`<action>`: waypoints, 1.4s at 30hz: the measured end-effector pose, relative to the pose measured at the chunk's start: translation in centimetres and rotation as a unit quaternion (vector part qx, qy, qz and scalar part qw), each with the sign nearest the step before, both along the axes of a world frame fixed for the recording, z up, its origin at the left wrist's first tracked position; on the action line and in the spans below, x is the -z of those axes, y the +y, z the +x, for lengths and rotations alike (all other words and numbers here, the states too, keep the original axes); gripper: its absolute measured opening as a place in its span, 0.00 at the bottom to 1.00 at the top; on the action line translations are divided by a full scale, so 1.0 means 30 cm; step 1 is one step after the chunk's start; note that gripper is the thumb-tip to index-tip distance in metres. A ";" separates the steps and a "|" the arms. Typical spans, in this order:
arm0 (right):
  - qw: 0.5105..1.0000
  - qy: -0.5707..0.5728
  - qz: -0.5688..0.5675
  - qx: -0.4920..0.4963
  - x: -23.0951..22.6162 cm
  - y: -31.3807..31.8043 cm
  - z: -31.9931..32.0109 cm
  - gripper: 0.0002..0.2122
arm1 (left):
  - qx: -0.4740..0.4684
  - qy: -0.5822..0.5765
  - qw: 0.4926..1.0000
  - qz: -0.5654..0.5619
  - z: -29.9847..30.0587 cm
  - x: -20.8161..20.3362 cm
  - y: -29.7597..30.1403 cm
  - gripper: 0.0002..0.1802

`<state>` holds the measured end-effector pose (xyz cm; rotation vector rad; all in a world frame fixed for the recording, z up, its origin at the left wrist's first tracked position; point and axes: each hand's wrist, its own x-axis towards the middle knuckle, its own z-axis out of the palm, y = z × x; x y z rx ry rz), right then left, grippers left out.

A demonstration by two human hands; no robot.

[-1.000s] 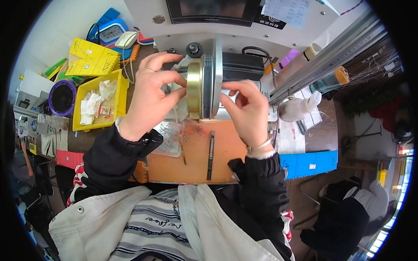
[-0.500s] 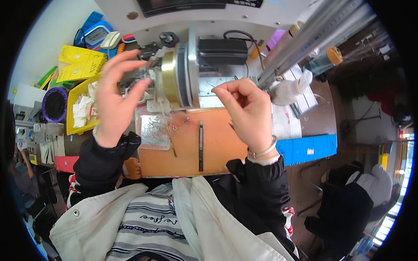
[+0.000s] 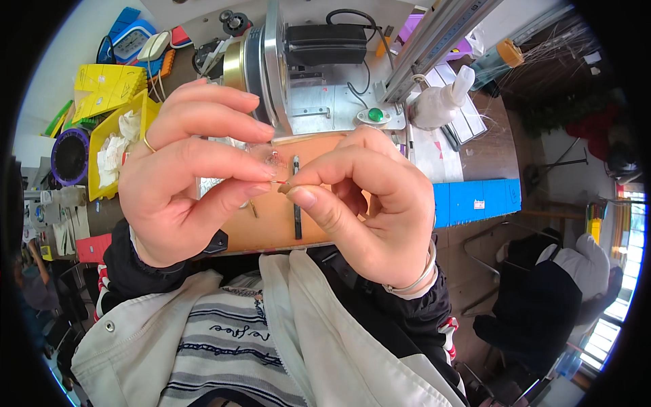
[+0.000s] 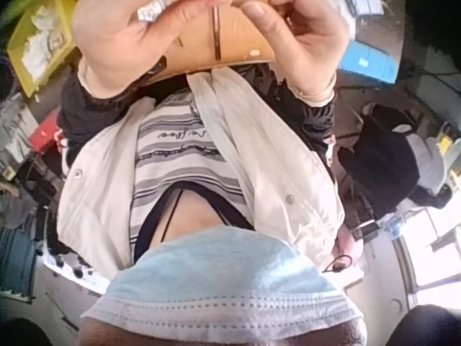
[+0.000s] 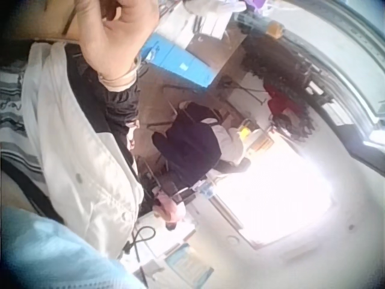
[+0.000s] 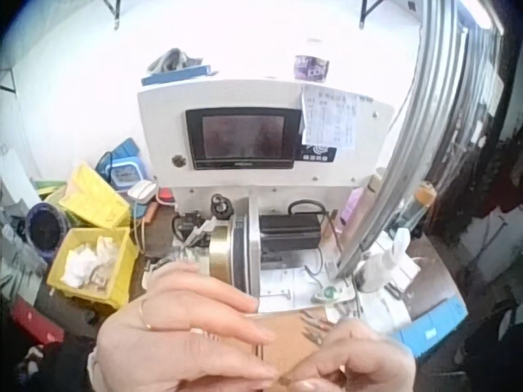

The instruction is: Assembling small metal components using glue and manual tools.

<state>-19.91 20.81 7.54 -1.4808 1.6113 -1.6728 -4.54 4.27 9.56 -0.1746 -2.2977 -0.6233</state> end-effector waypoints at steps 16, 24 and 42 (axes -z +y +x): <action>0.913 0.344 -0.190 0.107 0.016 0.035 0.061 0.22 | -0.011 -0.039 0.991 0.127 0.062 0.006 0.070 0.07; 0.891 0.389 -0.144 0.183 0.032 0.031 0.098 0.14 | -0.071 -0.043 0.996 0.019 0.082 0.001 0.103 0.07; 0.952 0.270 -0.046 0.139 0.028 0.010 0.142 0.09 | -0.003 0.000 0.988 0.154 0.085 0.067 0.107 0.18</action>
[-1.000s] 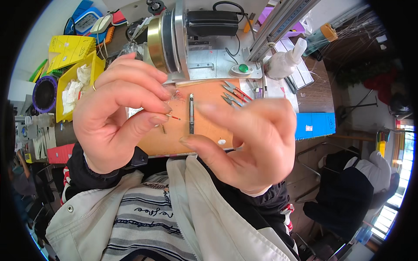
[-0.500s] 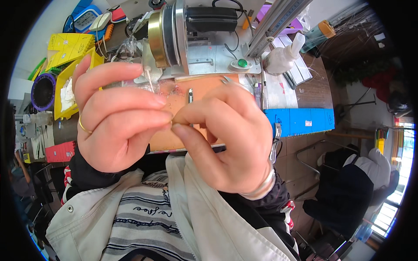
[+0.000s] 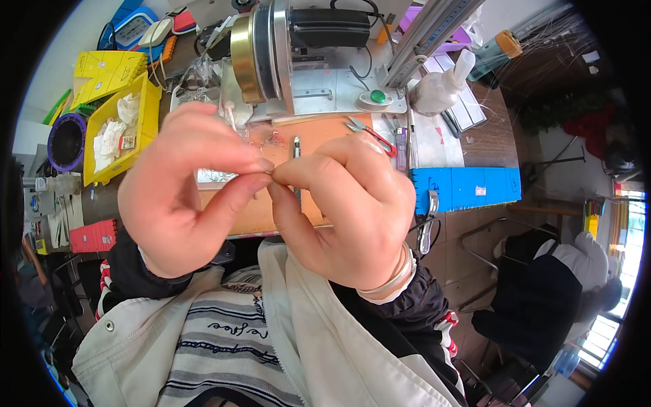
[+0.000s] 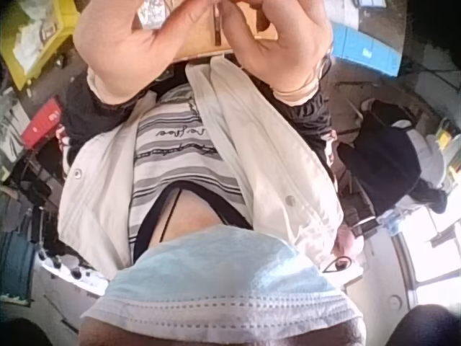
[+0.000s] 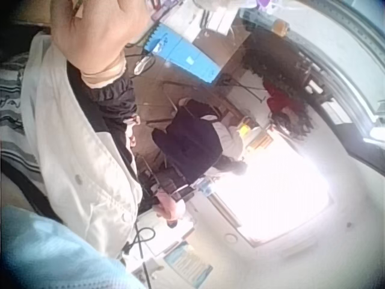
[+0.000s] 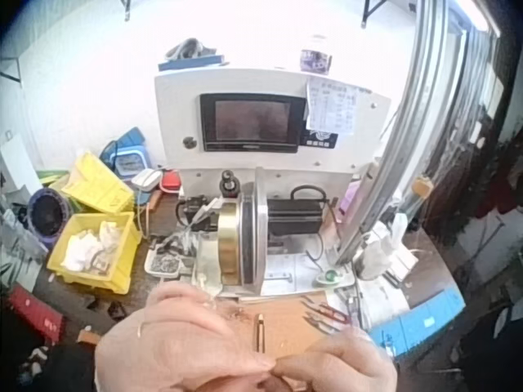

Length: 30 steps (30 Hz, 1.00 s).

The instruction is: Assembling small metal components using glue and manual tools.

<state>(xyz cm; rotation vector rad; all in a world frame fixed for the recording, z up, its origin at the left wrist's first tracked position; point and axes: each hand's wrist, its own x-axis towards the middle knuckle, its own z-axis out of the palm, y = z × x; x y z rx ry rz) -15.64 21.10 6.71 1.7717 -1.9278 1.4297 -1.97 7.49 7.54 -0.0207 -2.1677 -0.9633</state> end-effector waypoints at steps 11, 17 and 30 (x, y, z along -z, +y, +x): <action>0.998 0.002 -0.051 -0.023 0.031 -0.007 -0.015 0.09 | -0.019 -0.004 0.994 -0.103 0.014 0.026 -0.007 0.23; 0.997 0.034 -0.060 0.025 0.051 -0.012 0.004 0.10 | 0.011 -0.003 0.999 0.046 -0.004 0.032 0.015 0.18; 0.886 -0.404 0.030 -0.227 0.046 0.025 -0.022 0.08 | 0.147 0.030 0.861 0.487 -0.017 0.053 0.024 0.18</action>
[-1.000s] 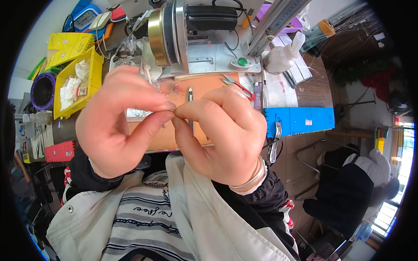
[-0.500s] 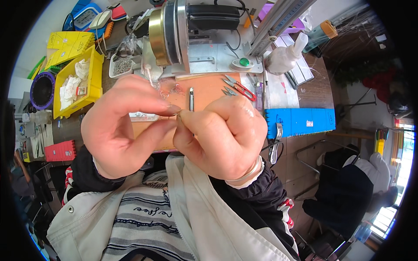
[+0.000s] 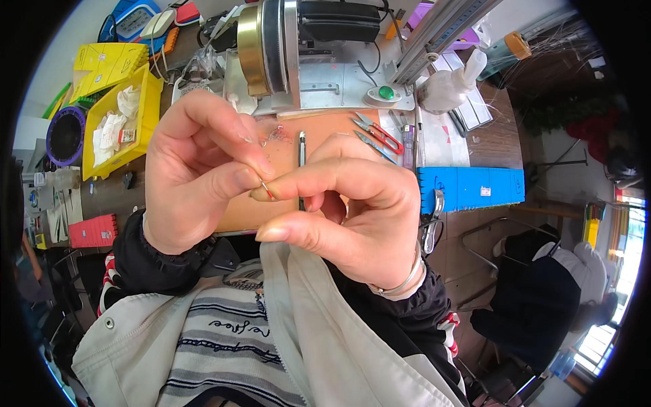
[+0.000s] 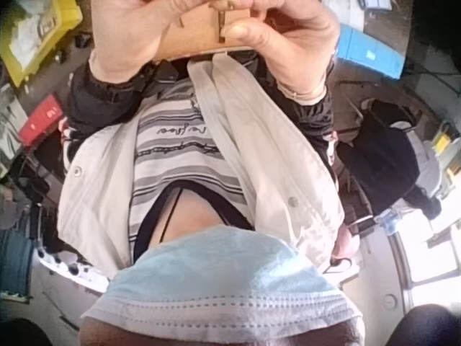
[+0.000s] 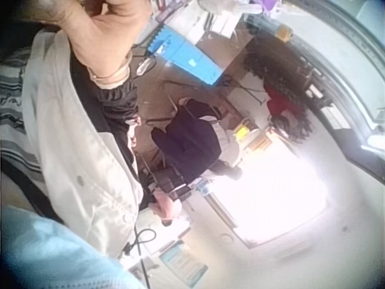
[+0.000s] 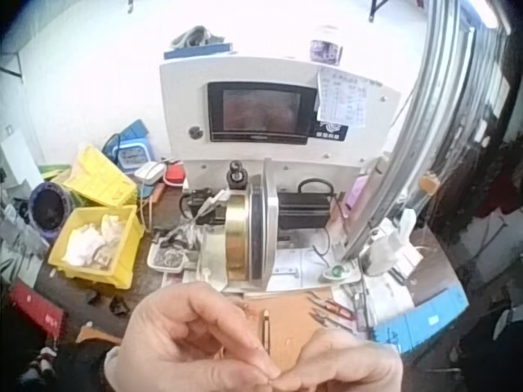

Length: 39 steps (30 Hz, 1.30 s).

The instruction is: Assembling small metal components using glue and manual tools.

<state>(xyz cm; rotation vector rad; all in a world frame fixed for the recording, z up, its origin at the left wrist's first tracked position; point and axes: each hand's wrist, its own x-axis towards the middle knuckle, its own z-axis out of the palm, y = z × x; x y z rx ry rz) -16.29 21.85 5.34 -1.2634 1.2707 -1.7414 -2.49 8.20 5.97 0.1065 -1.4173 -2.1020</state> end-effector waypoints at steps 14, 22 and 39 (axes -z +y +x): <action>0.988 0.144 0.050 0.038 -0.049 -0.020 0.007 0.05 | -0.080 -0.060 0.971 -0.215 0.035 0.009 -0.040 0.12; 0.978 0.201 0.033 0.044 -0.070 -0.048 0.030 0.02 | -0.085 -0.057 0.912 -0.397 0.051 -0.036 -0.101 0.08; 0.885 0.317 -0.121 0.319 -0.643 -0.204 -0.305 0.12 | -0.355 0.059 0.741 -0.567 0.094 -0.045 -0.231 0.08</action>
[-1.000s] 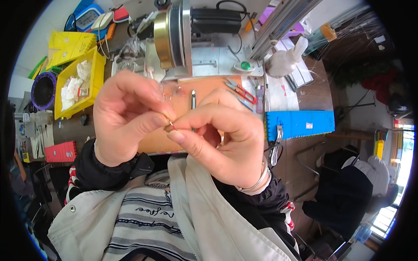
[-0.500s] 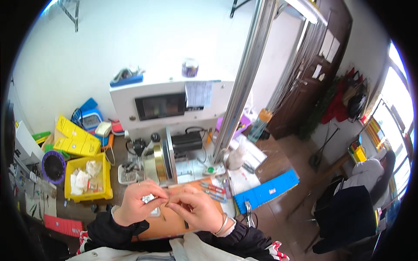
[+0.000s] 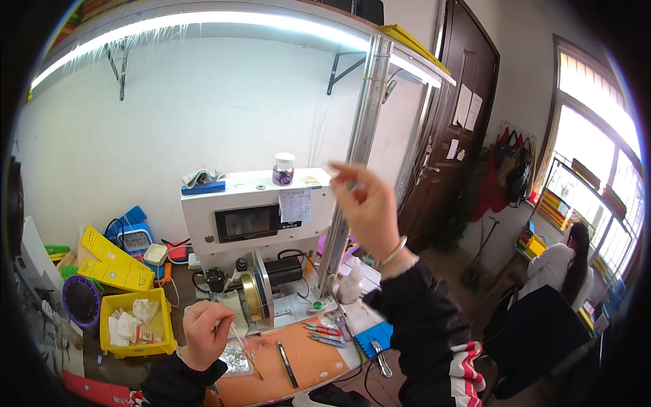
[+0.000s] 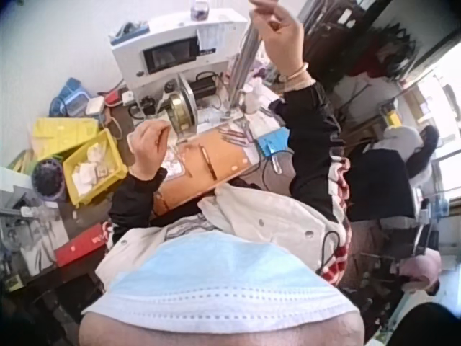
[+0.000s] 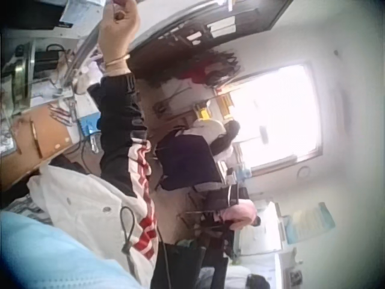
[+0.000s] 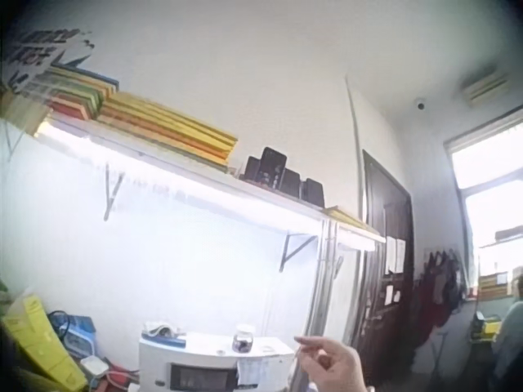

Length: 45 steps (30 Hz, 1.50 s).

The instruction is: Assembling small metal components using glue and manual tools.

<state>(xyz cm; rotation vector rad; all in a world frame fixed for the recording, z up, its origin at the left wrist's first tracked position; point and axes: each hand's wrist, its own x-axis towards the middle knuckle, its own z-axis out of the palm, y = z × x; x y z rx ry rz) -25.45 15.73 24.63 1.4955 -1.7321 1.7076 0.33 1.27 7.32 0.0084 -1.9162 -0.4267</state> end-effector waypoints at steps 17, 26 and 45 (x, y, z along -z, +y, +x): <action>0.971 -0.010 -0.214 0.105 -0.535 -0.131 -0.370 0.10 | 0.047 0.002 0.999 0.018 -0.053 -0.024 0.014 0.08; 0.934 0.011 -0.260 0.243 -0.570 -0.188 -0.414 0.08 | 0.068 -0.036 0.997 0.006 -0.060 -0.059 0.058 0.08; 0.999 0.030 0.030 0.023 0.544 0.118 0.194 0.07 | 0.283 -0.072 0.859 0.421 -0.156 -0.012 0.118 0.06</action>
